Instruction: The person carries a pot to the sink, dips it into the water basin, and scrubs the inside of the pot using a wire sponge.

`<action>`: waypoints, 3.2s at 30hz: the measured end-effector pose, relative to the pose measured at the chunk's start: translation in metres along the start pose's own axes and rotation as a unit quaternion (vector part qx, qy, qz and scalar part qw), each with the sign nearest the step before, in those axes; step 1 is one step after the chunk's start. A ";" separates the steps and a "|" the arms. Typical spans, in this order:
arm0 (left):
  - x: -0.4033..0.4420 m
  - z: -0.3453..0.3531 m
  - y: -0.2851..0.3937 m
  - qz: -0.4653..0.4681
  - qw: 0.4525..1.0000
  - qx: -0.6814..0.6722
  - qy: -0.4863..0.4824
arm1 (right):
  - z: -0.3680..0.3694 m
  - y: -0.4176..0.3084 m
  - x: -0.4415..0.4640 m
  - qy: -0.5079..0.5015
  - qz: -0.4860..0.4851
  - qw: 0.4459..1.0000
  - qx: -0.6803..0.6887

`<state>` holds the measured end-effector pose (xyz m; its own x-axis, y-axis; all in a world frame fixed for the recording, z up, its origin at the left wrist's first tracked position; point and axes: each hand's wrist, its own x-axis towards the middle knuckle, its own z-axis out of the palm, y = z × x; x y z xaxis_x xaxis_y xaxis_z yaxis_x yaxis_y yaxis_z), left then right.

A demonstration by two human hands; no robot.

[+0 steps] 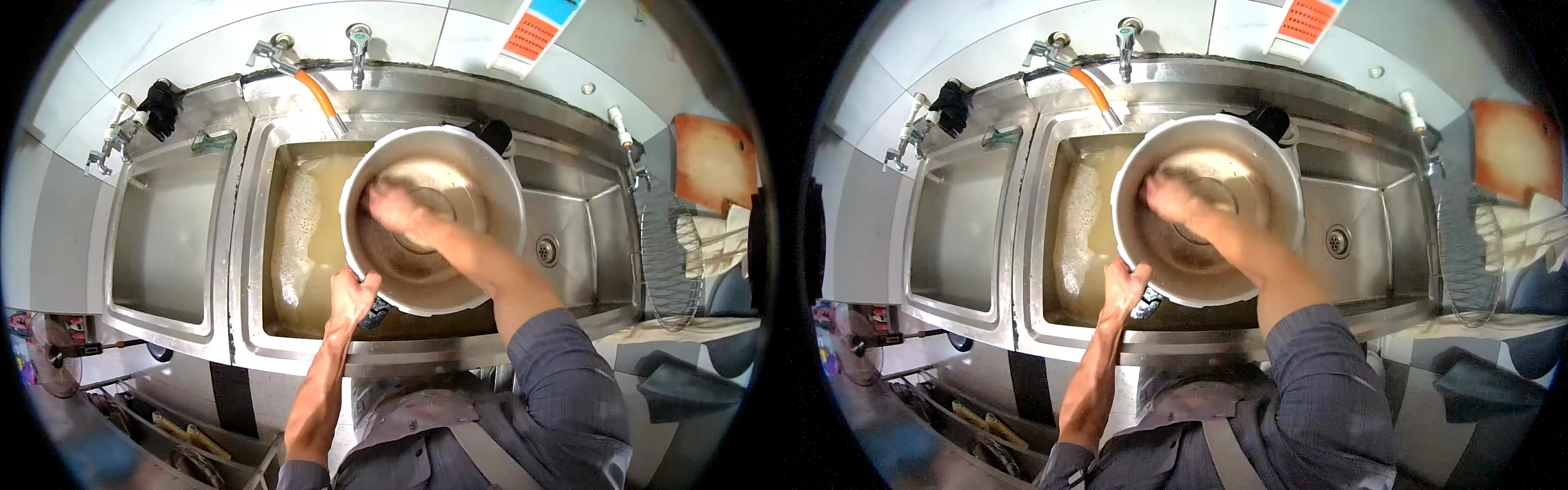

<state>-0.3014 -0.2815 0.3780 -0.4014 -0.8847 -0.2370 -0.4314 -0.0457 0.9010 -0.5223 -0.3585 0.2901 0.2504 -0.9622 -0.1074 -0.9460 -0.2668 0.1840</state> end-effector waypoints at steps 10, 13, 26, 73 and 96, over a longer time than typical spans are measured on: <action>-0.001 -0.005 0.009 0.015 1.000 0.020 0.011 | 0.015 0.075 -0.126 -0.360 0.019 0.931 -0.054; -0.001 -0.005 0.007 -0.004 0.999 0.036 0.010 | -0.001 -0.003 -0.120 -0.442 -0.101 0.889 0.056; -0.007 0.002 0.002 0.014 0.999 -0.016 0.037 | -0.044 0.087 -0.090 -0.343 0.044 0.918 -0.195; -0.010 0.000 0.005 0.010 0.999 0.015 0.038 | -0.009 0.112 -0.059 -0.108 -0.038 0.993 -0.029; -0.009 0.004 0.005 -0.016 0.999 0.041 0.020 | 0.005 0.061 -0.064 -0.198 -0.082 0.977 -0.017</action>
<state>-0.3034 -0.2719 0.3829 -0.3537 -0.9016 -0.2489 -0.5097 -0.0373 0.8595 -0.5972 -0.3134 0.3037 0.2930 -0.8110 -0.5063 -0.8907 -0.4241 0.1639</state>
